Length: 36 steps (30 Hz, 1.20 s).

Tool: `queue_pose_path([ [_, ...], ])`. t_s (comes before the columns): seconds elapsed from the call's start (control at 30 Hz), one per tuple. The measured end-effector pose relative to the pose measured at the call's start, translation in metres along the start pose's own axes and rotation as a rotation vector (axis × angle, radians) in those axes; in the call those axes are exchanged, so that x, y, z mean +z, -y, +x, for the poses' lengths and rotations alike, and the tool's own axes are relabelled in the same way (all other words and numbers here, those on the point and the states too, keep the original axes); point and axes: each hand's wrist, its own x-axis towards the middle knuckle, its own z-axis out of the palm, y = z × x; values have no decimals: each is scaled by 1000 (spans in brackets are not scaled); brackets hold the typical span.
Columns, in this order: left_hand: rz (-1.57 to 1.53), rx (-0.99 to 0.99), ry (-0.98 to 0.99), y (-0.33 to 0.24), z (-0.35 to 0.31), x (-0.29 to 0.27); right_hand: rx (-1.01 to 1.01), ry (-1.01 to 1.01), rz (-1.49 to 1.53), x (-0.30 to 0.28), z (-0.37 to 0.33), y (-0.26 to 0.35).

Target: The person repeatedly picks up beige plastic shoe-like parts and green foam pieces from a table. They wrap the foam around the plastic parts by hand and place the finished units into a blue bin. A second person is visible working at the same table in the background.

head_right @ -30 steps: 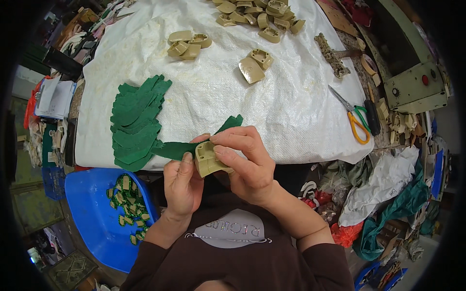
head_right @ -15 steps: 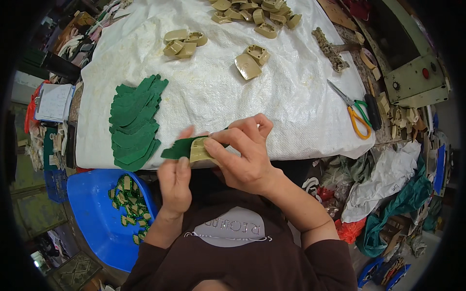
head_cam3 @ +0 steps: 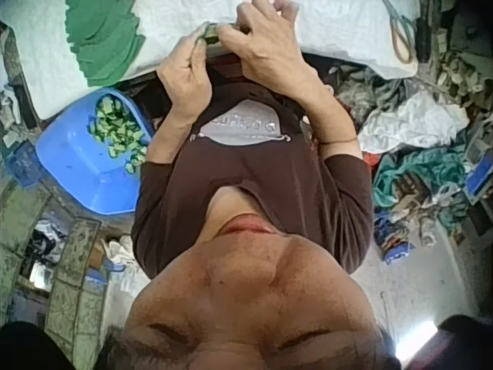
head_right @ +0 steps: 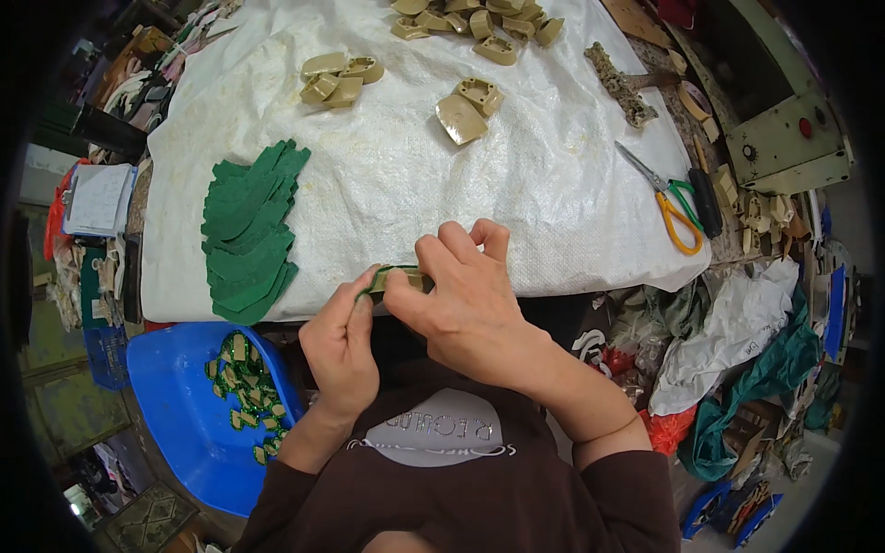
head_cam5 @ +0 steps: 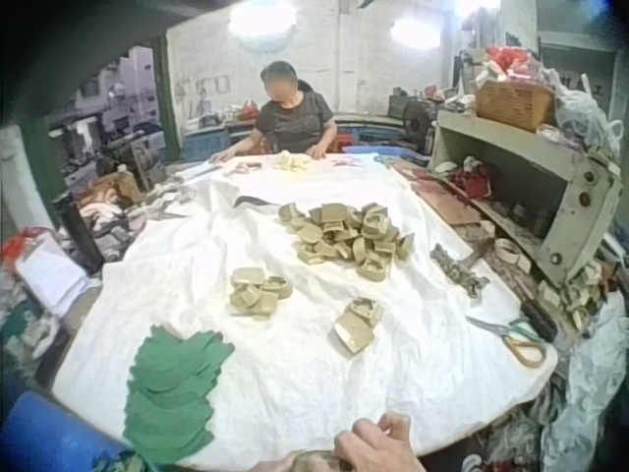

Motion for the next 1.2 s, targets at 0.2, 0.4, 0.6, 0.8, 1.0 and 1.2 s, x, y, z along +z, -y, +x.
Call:
queue_pose_path([
  [0.2,36,217,-71,0,6,6,15,-177,223,11,-2,-19],
  [0.4,-173,277,-104,25,20,4,-6,-198,509,14,1,-24],
  [0.6,-96,481,-110,19,24,6,-24,-81,671,8,-3,-24],
  [0.8,-102,508,-144,22,20,8,-103,51,595,8,-2,-19],
  [1.0,47,623,-236,18,17,-1,-186,-213,435,11,3,-20],
  [1.2,89,557,-269,28,21,-19,-141,-133,444,0,8,-11],
])
